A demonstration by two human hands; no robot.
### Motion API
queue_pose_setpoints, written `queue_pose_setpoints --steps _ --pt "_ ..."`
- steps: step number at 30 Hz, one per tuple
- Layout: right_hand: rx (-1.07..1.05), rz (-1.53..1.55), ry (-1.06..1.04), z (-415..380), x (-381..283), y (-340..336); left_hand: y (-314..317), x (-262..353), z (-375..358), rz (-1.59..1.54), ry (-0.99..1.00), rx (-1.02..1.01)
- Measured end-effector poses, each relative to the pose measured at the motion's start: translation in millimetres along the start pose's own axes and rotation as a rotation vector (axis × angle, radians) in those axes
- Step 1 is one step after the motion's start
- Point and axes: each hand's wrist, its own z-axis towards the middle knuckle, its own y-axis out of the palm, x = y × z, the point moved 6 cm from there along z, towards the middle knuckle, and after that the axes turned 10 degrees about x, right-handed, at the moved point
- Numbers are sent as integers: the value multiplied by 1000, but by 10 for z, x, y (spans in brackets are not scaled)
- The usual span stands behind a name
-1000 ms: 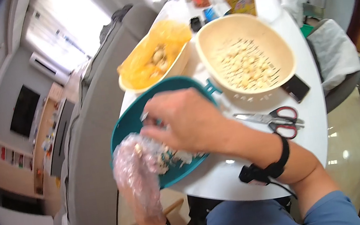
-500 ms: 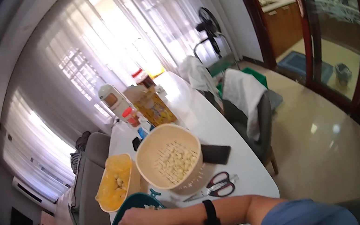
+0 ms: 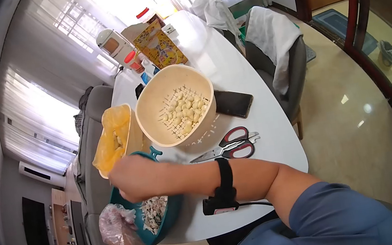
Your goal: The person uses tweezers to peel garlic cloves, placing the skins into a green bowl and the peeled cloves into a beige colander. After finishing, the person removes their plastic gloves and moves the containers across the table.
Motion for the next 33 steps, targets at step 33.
queue_pose_setpoints --steps 33 --pt "18 -165 17 14 26 -398 -337 -181 120 -742 -246 -62"
